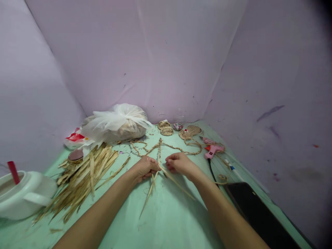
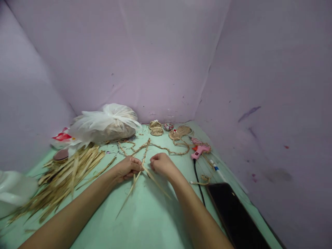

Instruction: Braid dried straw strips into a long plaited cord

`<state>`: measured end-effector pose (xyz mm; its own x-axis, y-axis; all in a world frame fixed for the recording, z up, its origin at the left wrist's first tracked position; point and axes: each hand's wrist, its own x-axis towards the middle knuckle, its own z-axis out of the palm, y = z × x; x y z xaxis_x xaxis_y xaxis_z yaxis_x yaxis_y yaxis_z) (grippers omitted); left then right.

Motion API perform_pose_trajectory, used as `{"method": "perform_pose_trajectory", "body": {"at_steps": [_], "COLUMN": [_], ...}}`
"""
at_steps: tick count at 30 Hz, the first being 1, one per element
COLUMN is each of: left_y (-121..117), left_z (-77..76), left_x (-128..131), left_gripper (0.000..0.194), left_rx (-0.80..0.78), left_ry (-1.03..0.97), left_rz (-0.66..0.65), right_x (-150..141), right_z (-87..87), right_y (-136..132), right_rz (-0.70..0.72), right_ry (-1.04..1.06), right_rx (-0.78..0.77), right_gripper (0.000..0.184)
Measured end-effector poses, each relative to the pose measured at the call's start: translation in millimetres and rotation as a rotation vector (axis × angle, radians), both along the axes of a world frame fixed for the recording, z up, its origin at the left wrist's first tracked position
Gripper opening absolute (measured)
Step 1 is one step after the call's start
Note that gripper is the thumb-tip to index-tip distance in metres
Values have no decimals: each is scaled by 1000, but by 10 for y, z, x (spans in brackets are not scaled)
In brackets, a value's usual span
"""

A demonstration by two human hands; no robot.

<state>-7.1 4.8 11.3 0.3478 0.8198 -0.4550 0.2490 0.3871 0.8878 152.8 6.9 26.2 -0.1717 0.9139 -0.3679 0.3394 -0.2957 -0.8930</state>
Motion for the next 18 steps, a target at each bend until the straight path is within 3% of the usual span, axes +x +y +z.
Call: {"method": "perform_pose_trajectory", "body": {"at_steps": [4,9,13,18], "left_y": [-26,-27,-30,-91], "left_z": [-28,-70,-86,-2], "left_x": [-6,0,-5,34], "left_gripper": [10,9,10,9], "left_rx": [31,77,107,232], "left_ry": [5,65,262,485], "left_rz": [12,-17,18,79], "right_x": [-202,-218,-202,-216], "right_z": [-119,-253,-371,-410], "right_y": [-80,-99,-75,-80], "right_rz": [89,37,6,12], "right_ry": [97,85,67,72], "right_rx": [-90,-9,77,123], "right_gripper": [15,11,6,8]}}
